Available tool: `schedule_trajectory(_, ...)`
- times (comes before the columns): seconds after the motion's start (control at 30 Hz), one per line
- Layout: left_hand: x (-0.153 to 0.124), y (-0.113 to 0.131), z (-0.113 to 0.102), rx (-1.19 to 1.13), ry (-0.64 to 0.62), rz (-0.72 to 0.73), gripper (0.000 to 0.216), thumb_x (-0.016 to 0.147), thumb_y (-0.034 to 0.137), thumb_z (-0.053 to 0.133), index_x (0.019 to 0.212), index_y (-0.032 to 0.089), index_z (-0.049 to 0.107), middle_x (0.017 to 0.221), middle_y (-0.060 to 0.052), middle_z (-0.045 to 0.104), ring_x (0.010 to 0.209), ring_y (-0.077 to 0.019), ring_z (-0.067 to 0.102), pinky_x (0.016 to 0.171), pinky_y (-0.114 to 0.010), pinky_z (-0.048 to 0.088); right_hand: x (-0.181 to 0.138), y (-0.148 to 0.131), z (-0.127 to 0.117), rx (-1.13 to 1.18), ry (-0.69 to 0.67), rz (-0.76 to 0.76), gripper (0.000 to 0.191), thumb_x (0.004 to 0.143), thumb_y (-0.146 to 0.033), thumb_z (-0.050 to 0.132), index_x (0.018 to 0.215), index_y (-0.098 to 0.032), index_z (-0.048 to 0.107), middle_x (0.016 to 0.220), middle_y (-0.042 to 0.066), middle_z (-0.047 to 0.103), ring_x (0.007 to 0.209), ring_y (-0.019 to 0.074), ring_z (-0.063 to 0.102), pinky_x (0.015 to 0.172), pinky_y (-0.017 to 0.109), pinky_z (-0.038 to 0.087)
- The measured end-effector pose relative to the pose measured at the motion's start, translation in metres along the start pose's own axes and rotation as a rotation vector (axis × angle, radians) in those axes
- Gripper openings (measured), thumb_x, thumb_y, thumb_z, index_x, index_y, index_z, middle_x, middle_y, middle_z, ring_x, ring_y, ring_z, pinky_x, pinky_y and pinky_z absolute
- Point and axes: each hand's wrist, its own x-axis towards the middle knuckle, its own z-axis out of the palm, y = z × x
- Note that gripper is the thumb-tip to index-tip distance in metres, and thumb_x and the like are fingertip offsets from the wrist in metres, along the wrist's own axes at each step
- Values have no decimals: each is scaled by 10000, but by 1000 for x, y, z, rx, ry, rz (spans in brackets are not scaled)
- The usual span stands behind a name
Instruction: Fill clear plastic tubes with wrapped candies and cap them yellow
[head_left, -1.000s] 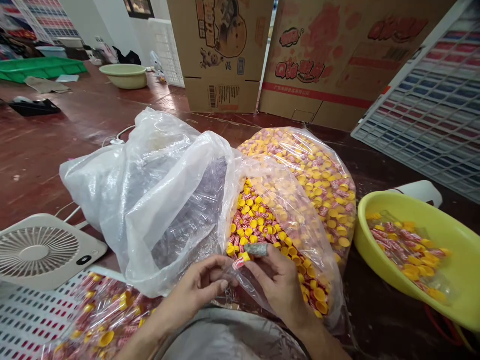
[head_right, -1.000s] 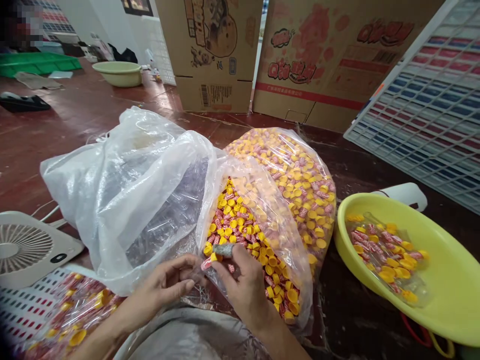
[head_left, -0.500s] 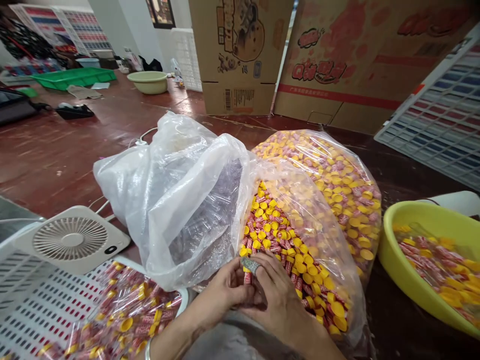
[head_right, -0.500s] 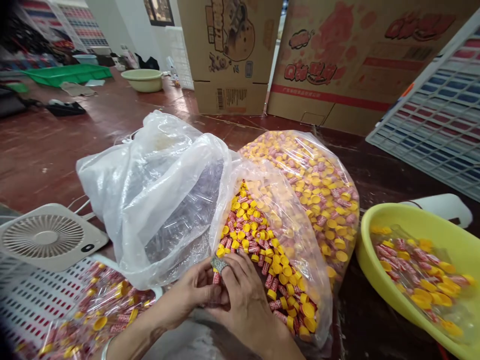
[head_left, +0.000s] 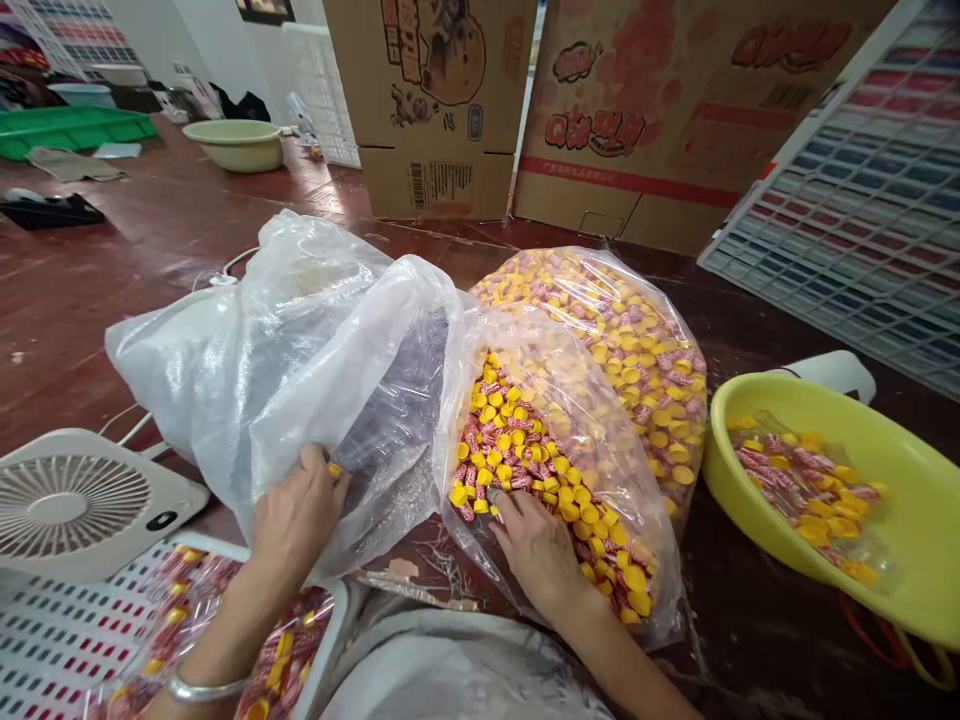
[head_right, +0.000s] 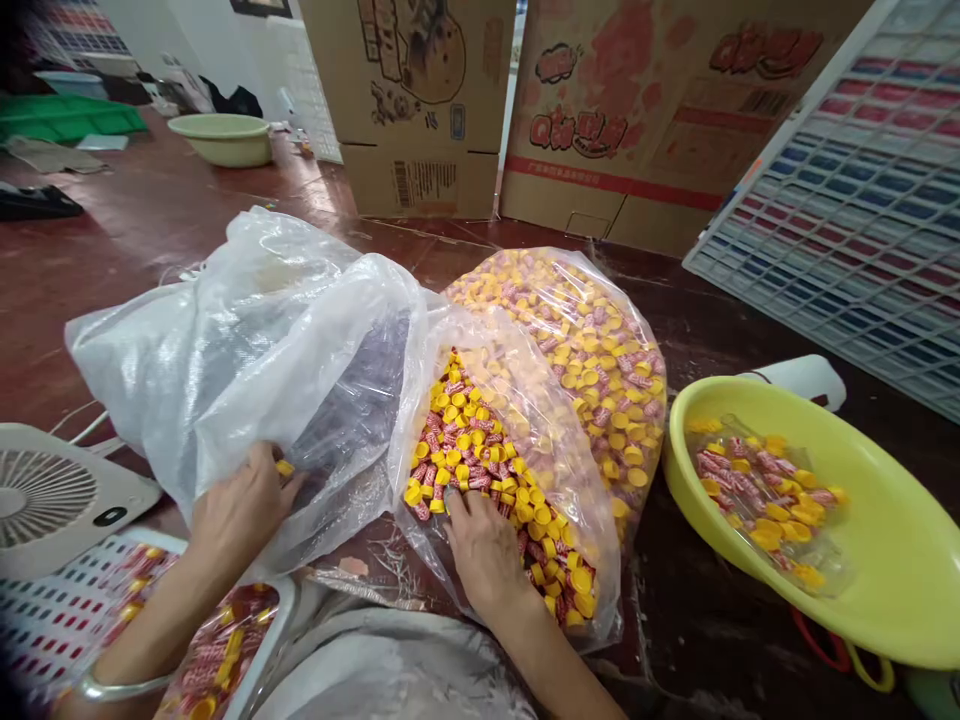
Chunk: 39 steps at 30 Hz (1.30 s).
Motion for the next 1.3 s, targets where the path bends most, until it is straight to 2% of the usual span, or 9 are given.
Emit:
schedule_trajectory(0.13,-23,9,-5,-440,-84,157,406,923,518,507,1159,200,594,1004,-103,752,878,-308,697,740,-364,490,-1,1,-4,303,117,13,102,894,-140,660,876,-208,585,895,49,687,772,201,694,688,292,558)
schedule_trajectory(0.33,-65,53,-7,-1186,-629,459,312,831,492,694,933,197,686,787,11,653,742,-165,562,666,-238,417,-3,-11,-29,854,336,119,123,941,-306,658,1012,-211,627,909,51,742,822,202,731,763,308,601)
schedule_trajectory(0.47,-72,71,-3,-1468,-753,373,323,808,476,742,905,176,668,737,35,598,669,-117,486,627,-212,370,-2,-20,-49,807,248,-95,145,986,-314,597,1075,-215,656,1035,72,727,978,200,712,866,314,588)
schedule_trajectory(0.67,-77,83,4,-1777,-831,140,388,738,484,823,847,142,676,723,15,652,635,-97,551,622,-191,415,-9,-21,-39,469,241,-280,707,789,-494,804,1316,-136,498,1256,189,620,1216,336,593,1019,509,532)
schedule_trajectory(0.9,-79,93,6,-1812,-987,66,507,547,418,938,867,133,667,683,-7,687,565,-123,613,605,-252,519,-10,-36,-25,444,346,-282,504,701,-266,808,1105,-172,522,1038,119,639,1076,319,630,993,536,542)
schedule_trajectory(1.0,-67,81,4,-1682,-869,149,435,588,367,900,881,153,660,711,3,686,612,-133,612,629,-256,515,-6,-28,-33,462,212,-337,617,716,-273,827,1231,-173,503,1202,138,630,1218,321,579,1080,526,490)
schedule_trajectory(1.1,-39,53,-2,-1308,-455,247,274,713,371,765,861,171,651,702,17,647,624,-142,585,610,-247,467,-1,-8,-36,414,151,-261,704,753,-363,845,1319,-172,473,1342,165,582,1305,328,532,1069,494,503)
schedule_trajectory(1.2,-4,25,-5,-716,60,196,190,825,338,590,915,181,648,836,-38,684,732,-201,630,668,-286,473,2,6,-27,285,173,-66,278,883,-287,735,1090,-185,582,1068,109,677,1020,277,678,876,415,585)
schedule_trajectory(1.3,19,14,4,-367,214,171,205,833,302,566,966,172,652,957,-114,699,885,-295,655,744,-351,480,5,2,-9,142,46,-30,62,932,-183,659,970,-210,620,943,48,680,825,211,691,728,318,567)
